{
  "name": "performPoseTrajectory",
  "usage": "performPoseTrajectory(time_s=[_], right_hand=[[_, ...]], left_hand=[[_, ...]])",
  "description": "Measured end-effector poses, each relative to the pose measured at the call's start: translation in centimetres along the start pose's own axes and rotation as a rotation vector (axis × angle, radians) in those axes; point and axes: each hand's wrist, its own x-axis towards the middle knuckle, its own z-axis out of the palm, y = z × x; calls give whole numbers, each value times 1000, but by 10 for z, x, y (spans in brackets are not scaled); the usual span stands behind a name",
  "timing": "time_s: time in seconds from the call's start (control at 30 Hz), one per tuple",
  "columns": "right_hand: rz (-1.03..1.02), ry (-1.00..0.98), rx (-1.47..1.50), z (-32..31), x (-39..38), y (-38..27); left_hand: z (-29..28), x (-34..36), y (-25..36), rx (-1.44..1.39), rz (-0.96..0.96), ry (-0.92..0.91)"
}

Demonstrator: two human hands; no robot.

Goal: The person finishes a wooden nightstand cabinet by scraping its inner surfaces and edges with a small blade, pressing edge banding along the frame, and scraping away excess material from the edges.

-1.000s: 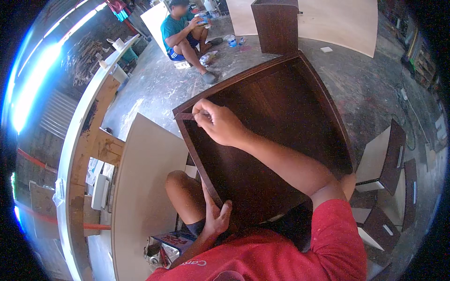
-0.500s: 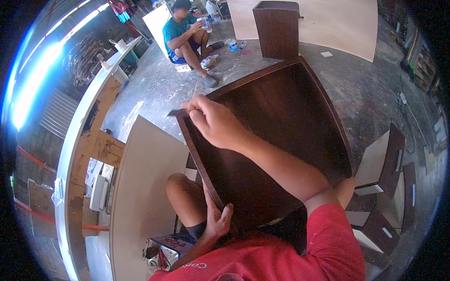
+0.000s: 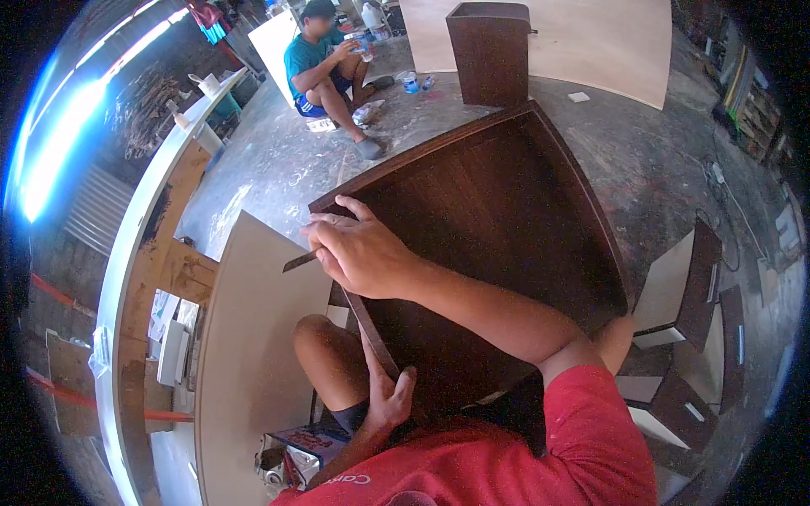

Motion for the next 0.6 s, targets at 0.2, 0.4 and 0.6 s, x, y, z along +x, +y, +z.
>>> performPoseTrajectory(time_s=[0.2,0.4,0.6], right_hand=[[48,-2,-94,-25,-1,22],[132,35,-186,-62,-18,49],[243,193,-235,-83,-26,59]], left_hand=[[2,2,15,-5,-14,19],[1,3,9,-33,-4,2],[3,4,18,-4,-9,22]])
